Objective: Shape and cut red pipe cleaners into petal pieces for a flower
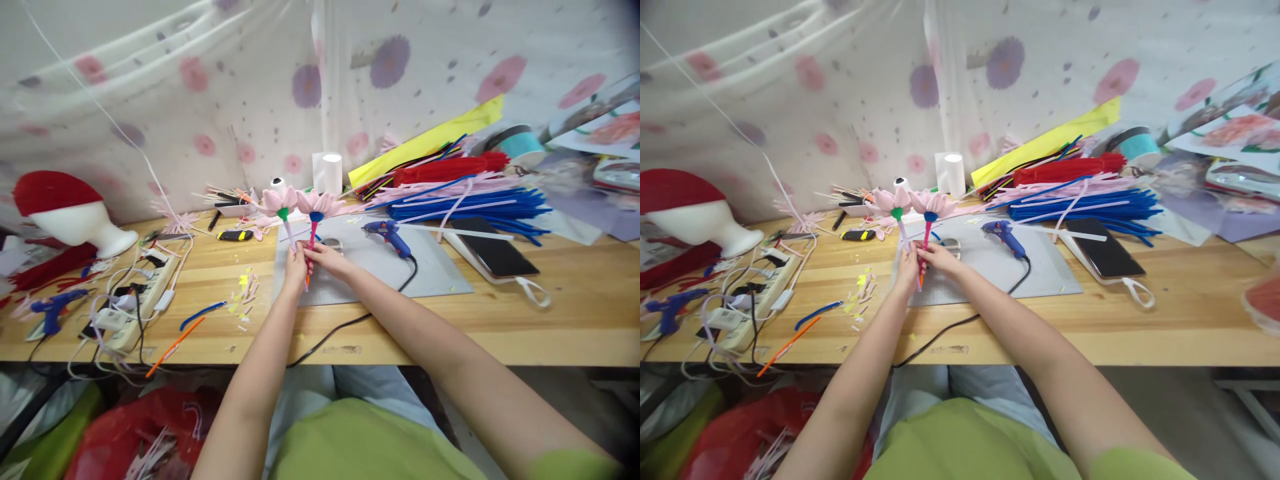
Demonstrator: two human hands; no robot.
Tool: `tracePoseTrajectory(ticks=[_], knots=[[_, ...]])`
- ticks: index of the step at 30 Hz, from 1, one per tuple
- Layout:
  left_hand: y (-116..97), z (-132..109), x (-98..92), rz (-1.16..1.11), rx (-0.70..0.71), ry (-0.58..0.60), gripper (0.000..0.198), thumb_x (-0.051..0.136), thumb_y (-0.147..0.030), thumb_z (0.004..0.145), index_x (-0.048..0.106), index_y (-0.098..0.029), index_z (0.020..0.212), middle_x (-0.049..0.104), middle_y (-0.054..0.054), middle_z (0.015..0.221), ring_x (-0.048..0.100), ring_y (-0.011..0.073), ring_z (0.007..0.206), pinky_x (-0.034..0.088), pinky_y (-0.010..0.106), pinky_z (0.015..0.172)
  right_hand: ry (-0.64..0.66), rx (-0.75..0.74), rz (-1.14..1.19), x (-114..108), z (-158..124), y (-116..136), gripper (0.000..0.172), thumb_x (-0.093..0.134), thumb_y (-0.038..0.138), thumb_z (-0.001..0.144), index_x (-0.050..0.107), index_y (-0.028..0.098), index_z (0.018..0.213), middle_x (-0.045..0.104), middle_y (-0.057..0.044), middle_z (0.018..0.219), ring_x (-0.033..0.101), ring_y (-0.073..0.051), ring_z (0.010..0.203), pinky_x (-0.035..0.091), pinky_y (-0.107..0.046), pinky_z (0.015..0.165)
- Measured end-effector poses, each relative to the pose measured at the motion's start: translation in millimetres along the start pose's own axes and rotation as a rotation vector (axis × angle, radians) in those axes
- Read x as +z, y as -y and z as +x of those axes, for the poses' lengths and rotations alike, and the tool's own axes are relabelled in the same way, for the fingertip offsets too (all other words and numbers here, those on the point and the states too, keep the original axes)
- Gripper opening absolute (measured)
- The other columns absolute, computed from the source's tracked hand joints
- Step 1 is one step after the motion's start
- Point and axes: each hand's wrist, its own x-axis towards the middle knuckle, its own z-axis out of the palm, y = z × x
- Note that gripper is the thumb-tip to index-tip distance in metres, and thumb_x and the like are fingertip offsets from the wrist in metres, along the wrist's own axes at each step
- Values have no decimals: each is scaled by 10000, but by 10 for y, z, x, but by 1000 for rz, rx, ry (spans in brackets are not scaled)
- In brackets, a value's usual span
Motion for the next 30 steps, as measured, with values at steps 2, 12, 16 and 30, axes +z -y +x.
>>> tracePoseTrajectory(ticks=[2, 12, 16, 30], knots=[[-39, -29, 1, -24, 10, 27, 376, 396, -563, 807, 445, -192, 847, 342, -101, 381, 294, 39, 274, 224, 161, 311, 40, -2, 35, 12, 8, 77, 423, 627, 239, 709, 547, 170, 1119, 604, 42, 633, 486, -59, 446, 439, -190, 455], [-11, -65, -131, -62, -82, 117, 445, 445, -597, 759, 492, -161, 837, 552, -13, 539, 493, 80, 376, 383, 197, 385, -20, -62, 173, 209, 222, 414, 370, 588, 191, 740, 512, 209, 1101, 661, -8, 802, 633, -114, 710, 496, -218, 612], [-76, 17, -240, -102, -115, 24, 392, 393, -559, 804, 447, -180, 884, 578, -7, 600, 546, 100, 415, 438, 222, 442, -66, -142, 159, 315, 318, 429, 317, 556, 247, 781, 527, 231, 1097, 646, -18, 947, 637, -109, 801, 505, -252, 726], [-177, 122, -358, 224, 187, -353, 325, 364, -472, 846, 512, -187, 798, 484, -35, 556, 455, 74, 427, 356, 201, 451, 14, -340, -271, 519, 326, 535, 241, 572, 404, 752, 662, 201, 844, 644, -7, 902, 559, -133, 947, 422, -287, 892]])
